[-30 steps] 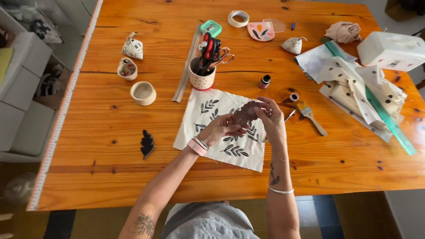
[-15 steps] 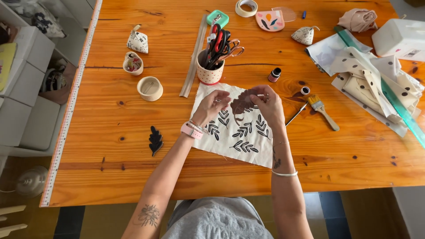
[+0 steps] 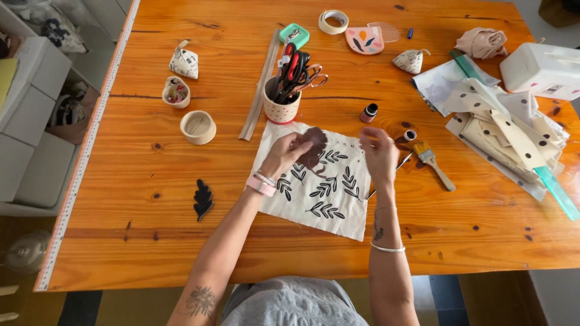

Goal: The person is organizing craft materials, picking items from a shelf, and then using a paintbrush to apply paint to a small decorative leaf-shaped object on a wooden table.

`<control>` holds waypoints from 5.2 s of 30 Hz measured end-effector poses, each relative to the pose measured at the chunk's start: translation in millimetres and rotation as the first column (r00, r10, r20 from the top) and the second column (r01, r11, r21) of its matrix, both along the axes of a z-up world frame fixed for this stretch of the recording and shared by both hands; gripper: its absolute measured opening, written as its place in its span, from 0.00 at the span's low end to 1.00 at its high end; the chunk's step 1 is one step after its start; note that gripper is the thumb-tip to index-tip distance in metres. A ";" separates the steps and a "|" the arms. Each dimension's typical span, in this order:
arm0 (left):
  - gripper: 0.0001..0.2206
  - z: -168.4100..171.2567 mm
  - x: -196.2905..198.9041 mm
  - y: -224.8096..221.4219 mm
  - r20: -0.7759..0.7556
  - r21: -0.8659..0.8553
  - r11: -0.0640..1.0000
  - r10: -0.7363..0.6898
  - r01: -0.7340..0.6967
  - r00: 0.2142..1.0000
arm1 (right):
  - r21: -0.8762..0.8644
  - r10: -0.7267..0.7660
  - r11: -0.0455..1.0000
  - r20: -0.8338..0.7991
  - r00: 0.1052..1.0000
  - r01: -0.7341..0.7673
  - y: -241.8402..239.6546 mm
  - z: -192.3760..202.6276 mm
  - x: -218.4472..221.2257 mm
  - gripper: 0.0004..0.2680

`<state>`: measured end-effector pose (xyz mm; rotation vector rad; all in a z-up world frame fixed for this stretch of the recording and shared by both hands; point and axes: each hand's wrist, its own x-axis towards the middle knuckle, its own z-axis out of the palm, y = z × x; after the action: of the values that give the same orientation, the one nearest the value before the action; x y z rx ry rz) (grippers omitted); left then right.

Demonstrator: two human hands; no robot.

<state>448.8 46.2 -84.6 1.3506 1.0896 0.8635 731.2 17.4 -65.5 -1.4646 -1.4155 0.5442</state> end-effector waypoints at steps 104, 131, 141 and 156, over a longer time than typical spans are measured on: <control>0.16 -17.3 72.9 43.2 0.456 -0.138 0.979 0.200 -0.153 0.867 | 0.270 -0.179 0.927 -0.295 0.939 0.261 -55.6 38.5 -45.4 0.04; 0.14 -52.3 84.6 53.2 0.556 -0.094 0.991 0.128 -0.092 0.822 | 0.406 -0.259 0.862 -0.161 0.952 0.303 -42.6 43.9 -71.1 0.06; 0.15 -44.2 77.2 54.0 0.548 -0.087 0.990 0.144 -0.116 0.824 | 0.403 -0.273 0.857 -0.171 0.947 0.320 -46.0 44.5 -67.3 0.06; 0.15 -34.8 77.1 47.8 0.533 -0.086 0.994 0.104 -0.069 0.839 | 0.424 -0.261 0.851 -0.169 0.951 0.309 -41.5 45.4 -76.2 0.06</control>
<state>525.9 93.9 -119.4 0.9204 0.7278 1.1782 655.0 -24.1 -20.0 -1.2180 -1.1166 0.0909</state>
